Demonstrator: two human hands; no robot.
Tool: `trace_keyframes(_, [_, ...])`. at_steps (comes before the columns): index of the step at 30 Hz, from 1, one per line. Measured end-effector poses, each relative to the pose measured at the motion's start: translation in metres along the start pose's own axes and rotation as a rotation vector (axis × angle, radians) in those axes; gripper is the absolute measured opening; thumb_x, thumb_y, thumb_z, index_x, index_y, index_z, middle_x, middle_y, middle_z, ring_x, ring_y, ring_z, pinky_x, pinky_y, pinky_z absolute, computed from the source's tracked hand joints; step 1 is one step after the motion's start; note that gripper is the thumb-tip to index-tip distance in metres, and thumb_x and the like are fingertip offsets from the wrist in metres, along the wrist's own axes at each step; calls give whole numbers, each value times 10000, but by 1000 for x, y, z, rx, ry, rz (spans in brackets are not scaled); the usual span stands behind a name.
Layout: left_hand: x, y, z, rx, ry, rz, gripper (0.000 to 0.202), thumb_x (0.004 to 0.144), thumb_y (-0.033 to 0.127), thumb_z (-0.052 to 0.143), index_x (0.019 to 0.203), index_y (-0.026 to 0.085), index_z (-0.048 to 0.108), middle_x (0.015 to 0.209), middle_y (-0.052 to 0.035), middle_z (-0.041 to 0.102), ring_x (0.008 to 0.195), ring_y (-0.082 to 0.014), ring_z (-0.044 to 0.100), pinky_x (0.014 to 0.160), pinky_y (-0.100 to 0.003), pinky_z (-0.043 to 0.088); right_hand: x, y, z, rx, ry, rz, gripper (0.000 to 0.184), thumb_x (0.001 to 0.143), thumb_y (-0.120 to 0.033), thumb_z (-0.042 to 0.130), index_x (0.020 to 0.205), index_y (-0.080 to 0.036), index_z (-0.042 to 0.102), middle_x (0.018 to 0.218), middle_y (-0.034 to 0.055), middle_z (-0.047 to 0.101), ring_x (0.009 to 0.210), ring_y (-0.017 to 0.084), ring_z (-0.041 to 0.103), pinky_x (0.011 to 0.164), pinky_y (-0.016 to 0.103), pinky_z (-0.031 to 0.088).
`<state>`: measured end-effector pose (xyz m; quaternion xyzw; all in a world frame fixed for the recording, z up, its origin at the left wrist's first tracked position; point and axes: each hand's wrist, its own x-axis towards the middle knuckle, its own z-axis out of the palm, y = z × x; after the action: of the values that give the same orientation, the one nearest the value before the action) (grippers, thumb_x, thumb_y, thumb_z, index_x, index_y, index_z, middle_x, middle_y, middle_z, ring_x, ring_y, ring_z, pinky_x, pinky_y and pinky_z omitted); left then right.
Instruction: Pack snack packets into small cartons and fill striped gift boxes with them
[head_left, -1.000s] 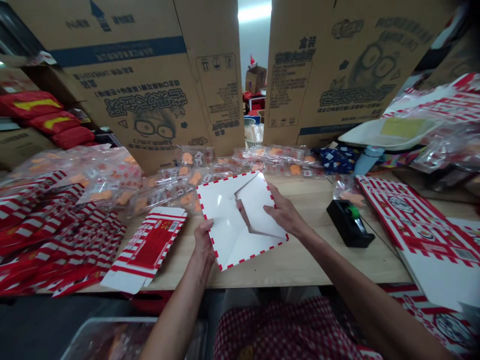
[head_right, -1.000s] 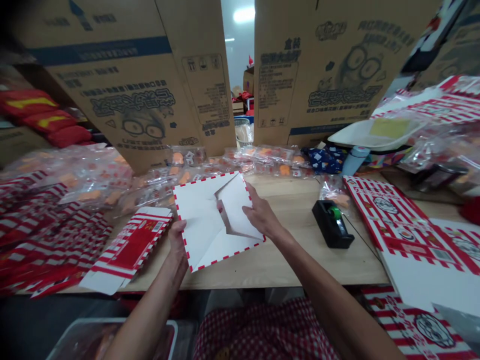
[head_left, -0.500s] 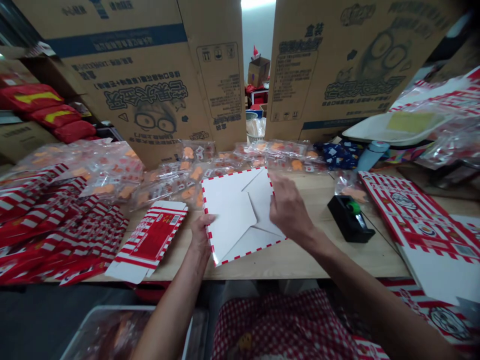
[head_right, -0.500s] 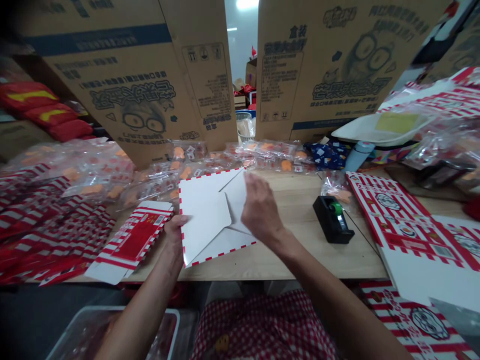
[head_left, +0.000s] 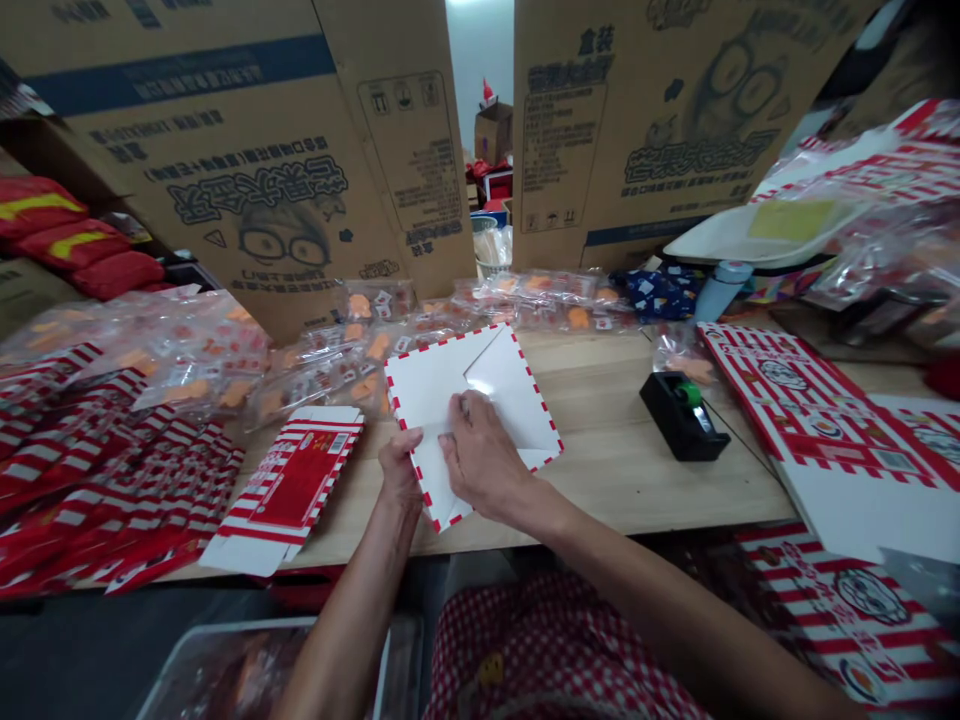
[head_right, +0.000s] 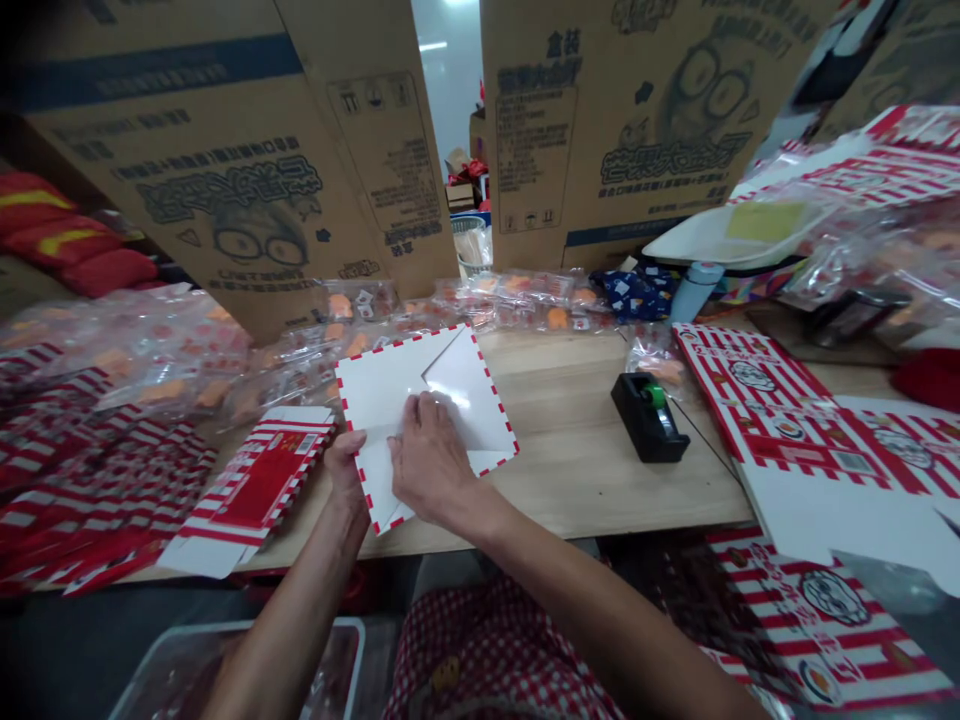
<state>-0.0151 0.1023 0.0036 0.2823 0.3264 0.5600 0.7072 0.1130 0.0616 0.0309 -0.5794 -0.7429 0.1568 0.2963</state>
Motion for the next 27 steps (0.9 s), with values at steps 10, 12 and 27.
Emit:
trace_keyframes(10, [5,3,4,-54,-23,83,577,539,375,737,1077,166,728,1002,-108,796,1061,-382,730,871,-457,631,-5,9,10,14,121,-176,486,941,-110,404,1380,40,547,1462,272,522,1394,331,452,1183,500,389])
trace_keyframes(12, [4,8,3,-62,-63,97,549,569,405,726,1073,187,734,1033,-102,794,1069,-378,726,848,-454,634,-6,18,0,66,152,-228,427,885,-64,427,1243,-46,659,1330,206,630,1276,289,542,1131,446,452])
trace_keyframes(27, [-8,25,-3,-68,-104,49,546,527,524,793,969,214,713,971,-65,794,1094,-440,697,826,-490,627,-9,49,-53,230,454,67,707,901,-155,445,1593,-199,308,1514,142,516,1344,314,522,1088,529,480])
